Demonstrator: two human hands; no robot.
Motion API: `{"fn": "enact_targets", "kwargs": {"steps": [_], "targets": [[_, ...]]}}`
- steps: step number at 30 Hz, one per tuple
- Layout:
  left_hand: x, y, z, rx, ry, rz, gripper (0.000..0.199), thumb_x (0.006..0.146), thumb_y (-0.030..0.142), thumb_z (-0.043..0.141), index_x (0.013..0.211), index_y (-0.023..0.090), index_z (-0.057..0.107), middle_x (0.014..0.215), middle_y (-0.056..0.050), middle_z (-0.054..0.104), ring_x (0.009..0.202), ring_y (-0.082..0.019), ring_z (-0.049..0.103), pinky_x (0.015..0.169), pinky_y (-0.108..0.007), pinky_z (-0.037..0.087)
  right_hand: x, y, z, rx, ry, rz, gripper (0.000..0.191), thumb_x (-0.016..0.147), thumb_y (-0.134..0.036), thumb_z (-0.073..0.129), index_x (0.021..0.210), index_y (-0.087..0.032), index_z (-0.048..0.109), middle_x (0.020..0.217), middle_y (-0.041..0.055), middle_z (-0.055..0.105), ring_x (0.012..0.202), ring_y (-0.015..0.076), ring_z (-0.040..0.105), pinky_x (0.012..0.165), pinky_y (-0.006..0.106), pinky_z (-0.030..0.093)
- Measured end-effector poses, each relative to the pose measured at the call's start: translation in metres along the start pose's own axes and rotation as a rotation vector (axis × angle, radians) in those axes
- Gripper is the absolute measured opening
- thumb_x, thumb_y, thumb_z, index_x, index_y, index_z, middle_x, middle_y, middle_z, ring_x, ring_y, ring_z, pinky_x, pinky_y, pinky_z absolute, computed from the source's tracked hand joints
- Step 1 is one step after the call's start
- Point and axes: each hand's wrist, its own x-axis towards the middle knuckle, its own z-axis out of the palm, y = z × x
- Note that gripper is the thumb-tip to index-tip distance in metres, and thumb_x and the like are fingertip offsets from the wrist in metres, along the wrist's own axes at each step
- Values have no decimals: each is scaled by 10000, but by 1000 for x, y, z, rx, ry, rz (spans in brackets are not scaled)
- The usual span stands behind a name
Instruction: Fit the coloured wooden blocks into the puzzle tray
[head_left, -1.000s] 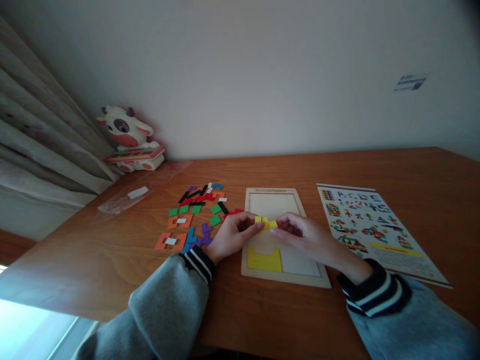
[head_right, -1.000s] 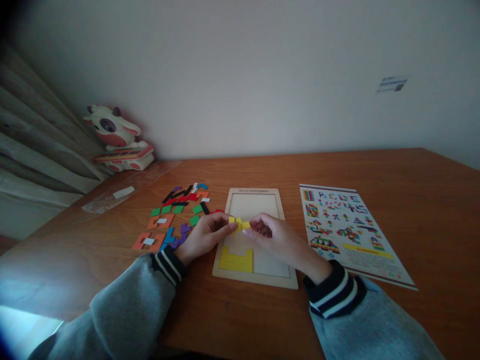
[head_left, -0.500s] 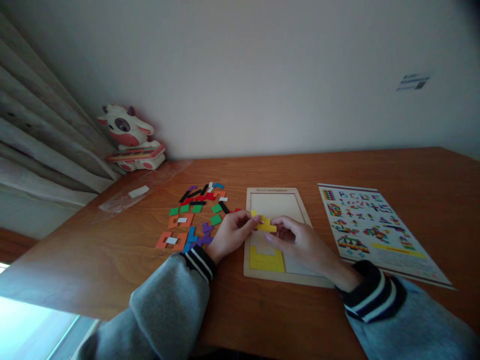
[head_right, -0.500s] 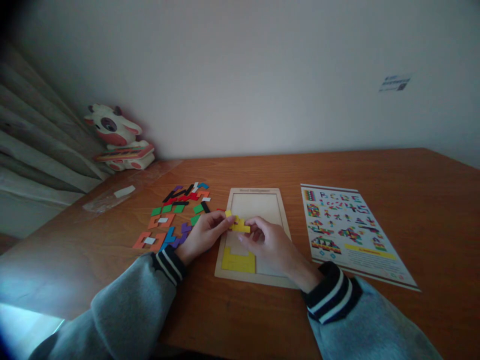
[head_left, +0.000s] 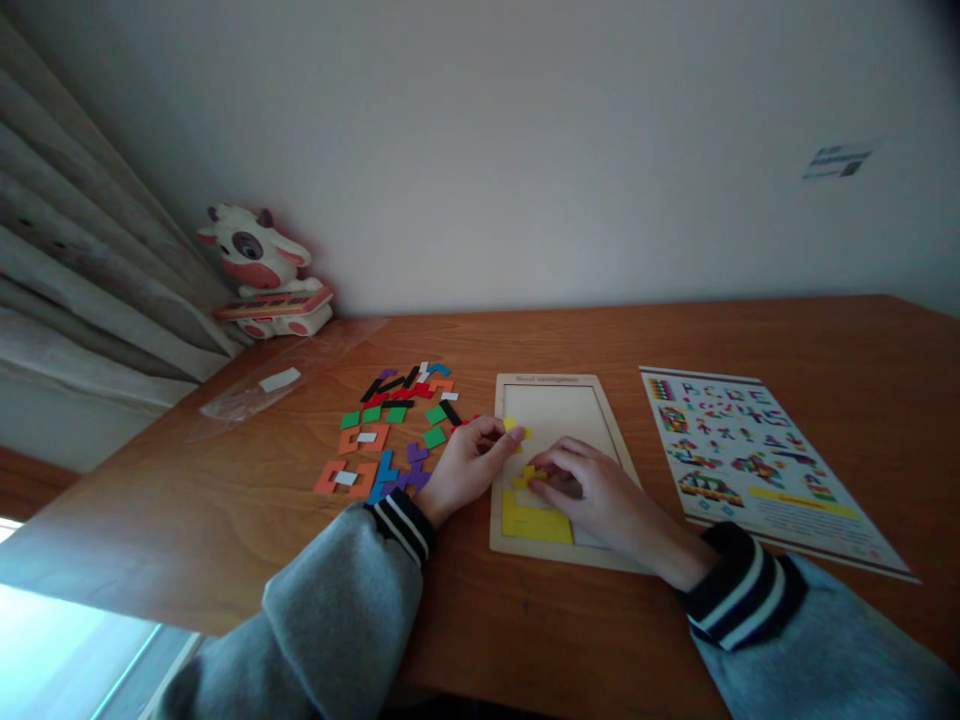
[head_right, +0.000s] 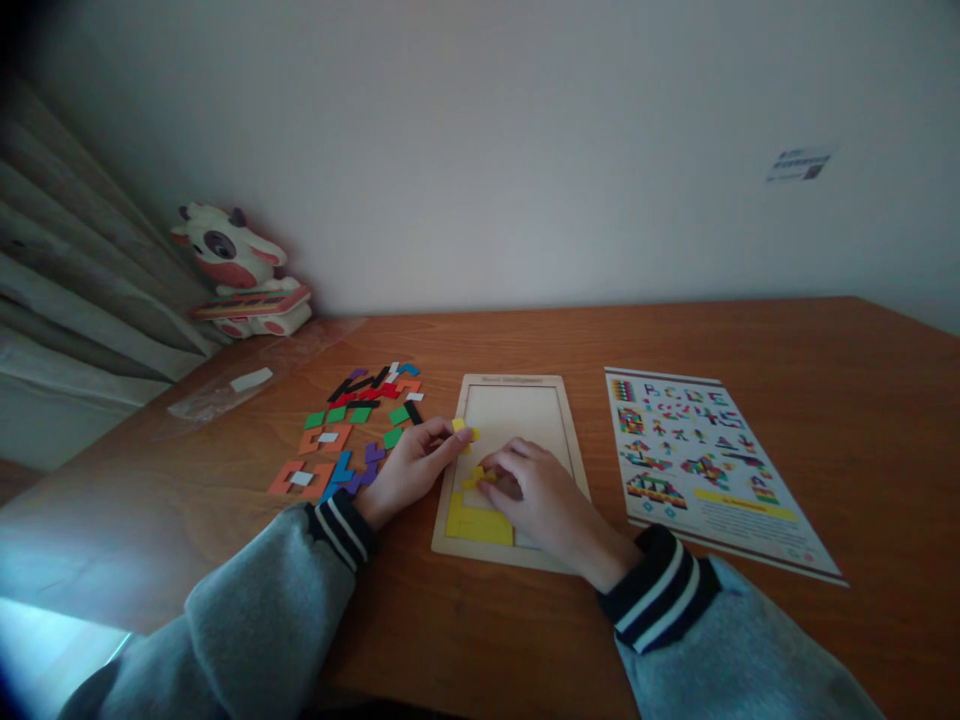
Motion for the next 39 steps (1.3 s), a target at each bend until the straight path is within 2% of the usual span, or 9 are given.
{"fn": "enact_targets", "kwargs": {"steps": [3,9,14,19,23,27,34,39], "targets": [[0,-1,0,13,-1,11,459,837,607,637,767,154,615,695,8,587,621,-115,504,564,-228,368,-1,0,0,-15,4,-4,156,905,-326,639,978,-203,701,982,79,657,889,209,634,799,359,522],[0,-4,-1,9,-11,19,430,853,571,640,775,149,612,702,10,583,627,-113,508,574,-232,370,-1,1,0,-22,8,7,215,972,-339,532,928,-200,691,952,74,648,856,197,635,778,345,523],[1,-5,0,20,-17,21,428,862,567,625,777,148,608,699,10,565,625,-112,492,561,-230,361,0,4,3,9,33,33,220,933,-316,589,1111,-214,669,1006,77,648,882,203,650,790,354,545],[1,-4,0,32,-18,28,450,854,593,623,759,154,599,689,9,563,631,-117,499,556,-227,364,-1,2,0,-23,-1,8,137,923,-264,577,970,-220,699,1006,73,647,899,202,650,812,352,540],[0,-2,-1,27,-19,28,442,856,580,632,748,153,595,674,19,545,605,-105,472,541,-224,339,-2,0,-1,-47,-4,12,145,900,-269,619,1022,-228,684,1026,69,642,901,203,635,832,367,522],[0,-2,-1,32,-22,19,439,858,578,630,772,148,614,691,12,564,615,-110,485,552,-226,348,-3,0,-1,-73,-12,-11,133,868,-286,670,981,-215,670,1029,70,635,958,224,617,890,397,495],[1,-2,-1,35,-29,37,413,869,552,629,778,149,615,708,7,573,642,-118,507,581,-233,375,-2,2,0,-56,-25,-6,178,943,-261,575,1079,-217,682,1043,80,638,973,223,619,894,394,497],[1,-1,0,25,-25,42,408,862,544,639,760,151,614,715,-1,587,658,-127,524,602,-238,395,-1,3,1,-88,-24,-16,153,935,-254,591,1039,-225,700,1019,77,636,959,226,613,896,402,491]]}}
